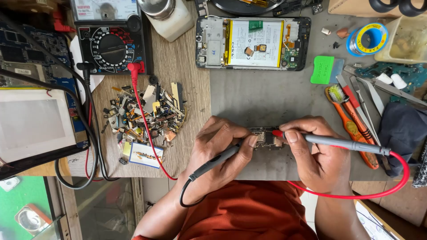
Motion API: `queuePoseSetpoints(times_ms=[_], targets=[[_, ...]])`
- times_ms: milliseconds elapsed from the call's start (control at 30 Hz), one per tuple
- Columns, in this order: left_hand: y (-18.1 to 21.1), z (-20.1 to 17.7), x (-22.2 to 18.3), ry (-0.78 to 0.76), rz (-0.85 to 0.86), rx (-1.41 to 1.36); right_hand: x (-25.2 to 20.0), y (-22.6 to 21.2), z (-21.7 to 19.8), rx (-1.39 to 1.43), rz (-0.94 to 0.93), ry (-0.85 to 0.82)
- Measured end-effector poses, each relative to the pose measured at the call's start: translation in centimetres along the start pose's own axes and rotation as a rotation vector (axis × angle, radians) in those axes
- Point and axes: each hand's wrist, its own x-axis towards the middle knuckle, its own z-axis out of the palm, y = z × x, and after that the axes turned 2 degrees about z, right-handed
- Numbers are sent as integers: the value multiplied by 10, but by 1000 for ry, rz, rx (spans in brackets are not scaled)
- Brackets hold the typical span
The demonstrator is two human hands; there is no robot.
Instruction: Soldering and repairing components on a mobile phone motherboard using a soldering iron and tweezers.
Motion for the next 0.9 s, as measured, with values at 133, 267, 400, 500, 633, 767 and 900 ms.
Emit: queuePoseSetpoints(times_ms=[133, 267, 400, 500, 633, 767, 900], targets=[[2, 0, 2, 2, -7, 18, 1, 0, 0, 37, -8, -8], [2, -1, 2, 0, -11, 5, 1, -1, 0, 5, -8, -4], [3, -1, 1, -1, -37, 11, 1, -1, 2, 59, -11, -11], [3, -1, 1, -8, -40, 10, 1, 0, 1, 40, -17, -11], [3, 0, 1, 11, -24, 23, 0, 2, 1, 66, -5, -18], [4, 0, 1, 6, -38, 17, 1, 0, 0, 12, -14, -15], [3, -1, 1, 1, -36, 25, 0, 2, 0, -23, -33, -2]])
